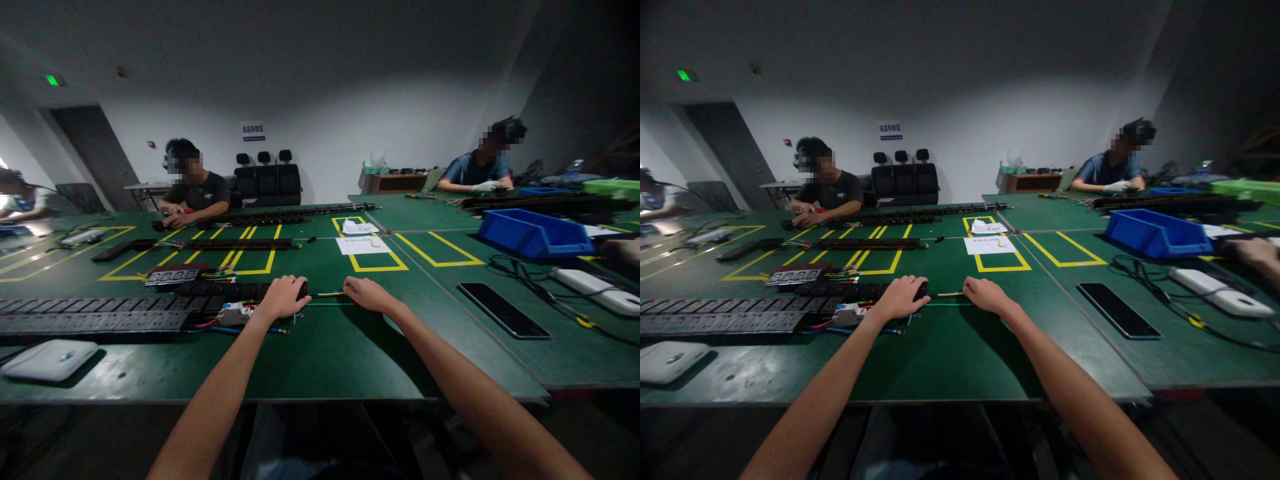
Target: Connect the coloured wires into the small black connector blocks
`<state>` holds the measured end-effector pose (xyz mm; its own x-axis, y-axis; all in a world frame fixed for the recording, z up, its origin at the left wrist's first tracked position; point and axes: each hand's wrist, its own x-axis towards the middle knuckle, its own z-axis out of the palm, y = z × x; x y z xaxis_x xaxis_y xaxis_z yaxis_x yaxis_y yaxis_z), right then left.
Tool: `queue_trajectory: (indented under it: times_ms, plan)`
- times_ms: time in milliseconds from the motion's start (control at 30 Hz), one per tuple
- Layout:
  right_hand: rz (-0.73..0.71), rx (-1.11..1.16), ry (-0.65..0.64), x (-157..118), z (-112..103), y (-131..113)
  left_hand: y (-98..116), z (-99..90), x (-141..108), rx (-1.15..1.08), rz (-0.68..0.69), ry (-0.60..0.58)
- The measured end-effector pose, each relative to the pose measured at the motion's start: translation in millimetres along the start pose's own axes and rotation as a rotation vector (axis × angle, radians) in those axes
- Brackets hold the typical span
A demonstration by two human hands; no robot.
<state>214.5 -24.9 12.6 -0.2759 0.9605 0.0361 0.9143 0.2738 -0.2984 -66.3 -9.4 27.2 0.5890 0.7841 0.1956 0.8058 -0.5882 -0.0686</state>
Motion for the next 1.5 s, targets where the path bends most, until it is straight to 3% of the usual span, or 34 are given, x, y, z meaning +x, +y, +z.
queue_trajectory:
  times_ms: [1500]
  plan:
    - [-0.013,0.004,0.001,0.1,-1.3,-1.9,-2.0,0.9,-0.6,-0.002,0.003,0.001]
